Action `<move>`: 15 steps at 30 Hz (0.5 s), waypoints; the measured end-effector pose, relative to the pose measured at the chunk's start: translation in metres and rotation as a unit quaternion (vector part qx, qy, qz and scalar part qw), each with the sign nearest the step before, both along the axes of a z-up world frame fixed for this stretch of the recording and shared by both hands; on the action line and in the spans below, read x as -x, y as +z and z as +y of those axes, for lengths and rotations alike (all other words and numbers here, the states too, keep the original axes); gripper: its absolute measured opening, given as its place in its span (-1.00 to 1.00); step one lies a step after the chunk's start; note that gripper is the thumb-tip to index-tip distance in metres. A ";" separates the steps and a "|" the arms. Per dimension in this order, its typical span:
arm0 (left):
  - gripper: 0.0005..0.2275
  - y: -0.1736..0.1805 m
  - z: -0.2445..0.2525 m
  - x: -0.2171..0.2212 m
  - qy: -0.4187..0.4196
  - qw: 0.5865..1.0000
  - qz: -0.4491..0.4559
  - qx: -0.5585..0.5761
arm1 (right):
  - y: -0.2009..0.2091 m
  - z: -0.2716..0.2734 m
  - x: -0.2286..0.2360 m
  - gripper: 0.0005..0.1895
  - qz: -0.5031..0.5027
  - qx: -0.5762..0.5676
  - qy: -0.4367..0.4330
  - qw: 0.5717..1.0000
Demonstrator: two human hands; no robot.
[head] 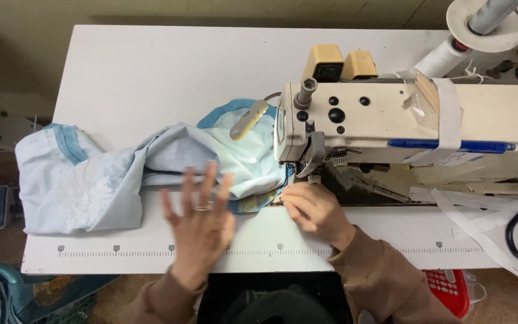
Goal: Operating an industrial sewing machine to stitch together various fabric components for garment or textile production.
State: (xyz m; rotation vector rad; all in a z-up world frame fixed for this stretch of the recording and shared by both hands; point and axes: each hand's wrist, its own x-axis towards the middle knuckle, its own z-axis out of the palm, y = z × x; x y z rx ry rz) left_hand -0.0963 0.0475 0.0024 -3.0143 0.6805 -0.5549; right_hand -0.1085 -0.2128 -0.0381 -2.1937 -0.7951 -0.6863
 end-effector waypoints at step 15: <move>-0.78 0.111 0.160 -0.231 -0.090 0.920 -0.278 -0.262 | 0.007 0.072 0.014 -0.59 0.036 0.152 -0.020 0.988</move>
